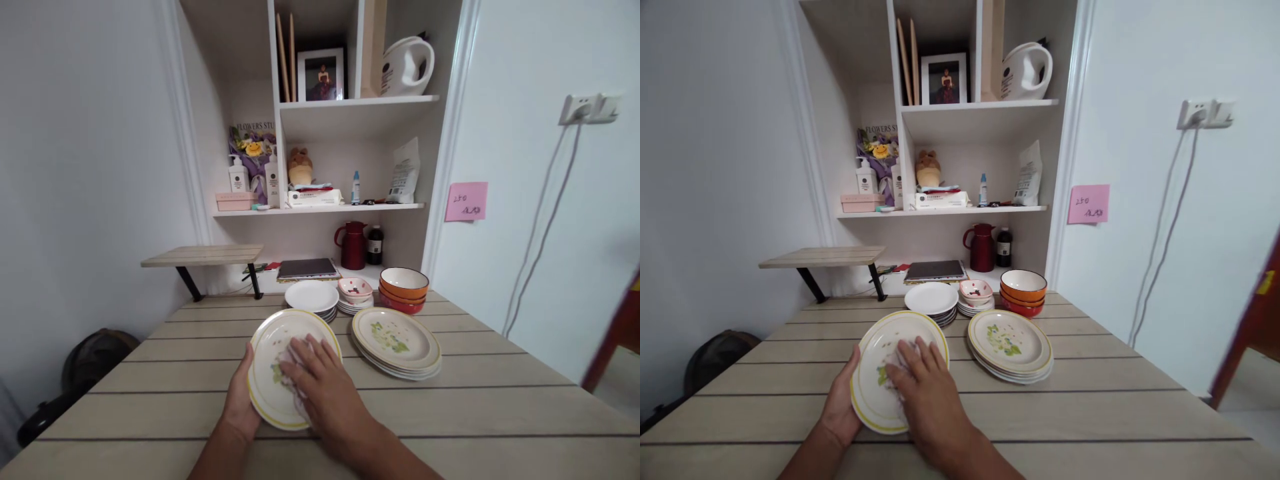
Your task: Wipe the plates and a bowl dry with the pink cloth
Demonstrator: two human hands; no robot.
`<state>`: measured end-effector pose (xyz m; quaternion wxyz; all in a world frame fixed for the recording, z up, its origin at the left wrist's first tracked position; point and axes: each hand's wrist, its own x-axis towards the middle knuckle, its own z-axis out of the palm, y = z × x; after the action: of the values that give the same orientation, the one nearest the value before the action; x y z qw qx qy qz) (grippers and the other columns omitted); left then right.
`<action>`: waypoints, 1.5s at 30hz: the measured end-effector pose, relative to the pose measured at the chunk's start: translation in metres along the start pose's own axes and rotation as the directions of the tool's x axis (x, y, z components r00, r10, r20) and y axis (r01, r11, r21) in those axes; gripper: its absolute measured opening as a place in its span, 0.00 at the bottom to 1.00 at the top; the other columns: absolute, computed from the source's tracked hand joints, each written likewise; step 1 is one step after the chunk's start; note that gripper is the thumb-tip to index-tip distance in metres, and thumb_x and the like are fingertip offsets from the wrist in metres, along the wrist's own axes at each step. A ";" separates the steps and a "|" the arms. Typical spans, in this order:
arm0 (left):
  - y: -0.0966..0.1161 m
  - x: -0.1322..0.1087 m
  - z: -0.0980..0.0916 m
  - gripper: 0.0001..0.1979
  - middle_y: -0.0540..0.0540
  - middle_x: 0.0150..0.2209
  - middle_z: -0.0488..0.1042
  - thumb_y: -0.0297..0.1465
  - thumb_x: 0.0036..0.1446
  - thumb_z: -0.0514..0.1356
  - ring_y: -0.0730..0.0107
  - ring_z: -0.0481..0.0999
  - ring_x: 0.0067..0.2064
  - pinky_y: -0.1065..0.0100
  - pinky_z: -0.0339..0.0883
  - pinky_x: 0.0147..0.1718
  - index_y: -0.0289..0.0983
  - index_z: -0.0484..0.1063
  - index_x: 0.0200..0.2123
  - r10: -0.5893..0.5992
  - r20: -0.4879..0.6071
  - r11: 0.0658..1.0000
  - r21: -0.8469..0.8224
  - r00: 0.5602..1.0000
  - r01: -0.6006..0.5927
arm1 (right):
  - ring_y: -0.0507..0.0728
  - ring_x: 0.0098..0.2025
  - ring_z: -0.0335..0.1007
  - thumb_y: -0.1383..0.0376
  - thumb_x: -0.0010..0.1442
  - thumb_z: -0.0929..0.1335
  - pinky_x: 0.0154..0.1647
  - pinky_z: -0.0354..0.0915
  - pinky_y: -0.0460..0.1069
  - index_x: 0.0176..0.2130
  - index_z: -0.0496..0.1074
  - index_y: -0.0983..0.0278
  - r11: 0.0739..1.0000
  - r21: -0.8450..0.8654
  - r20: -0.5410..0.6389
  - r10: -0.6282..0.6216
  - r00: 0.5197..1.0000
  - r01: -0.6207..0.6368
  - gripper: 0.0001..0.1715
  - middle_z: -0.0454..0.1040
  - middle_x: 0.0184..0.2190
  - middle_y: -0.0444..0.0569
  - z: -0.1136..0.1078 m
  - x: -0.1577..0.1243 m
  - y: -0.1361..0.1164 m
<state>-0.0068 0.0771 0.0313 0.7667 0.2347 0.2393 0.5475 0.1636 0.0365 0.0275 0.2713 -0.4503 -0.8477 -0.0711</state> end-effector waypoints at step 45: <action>0.000 0.009 -0.013 0.27 0.35 0.45 0.80 0.43 0.64 0.52 0.51 0.79 0.49 0.53 0.66 0.55 0.31 0.69 0.58 -0.013 -0.012 1.000 -0.025 1.000 0.013 | 0.64 0.71 0.38 0.59 0.65 0.62 0.68 0.41 0.67 0.66 0.53 0.48 1.000 0.013 0.036 -0.001 0.999 0.001 0.32 0.48 0.70 0.41 0.004 0.000 -0.018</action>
<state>-0.0120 0.0871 0.0202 0.7717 0.2200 0.2386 0.5469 0.1474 0.0280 0.0265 0.2588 -0.4494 -0.8531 -0.0575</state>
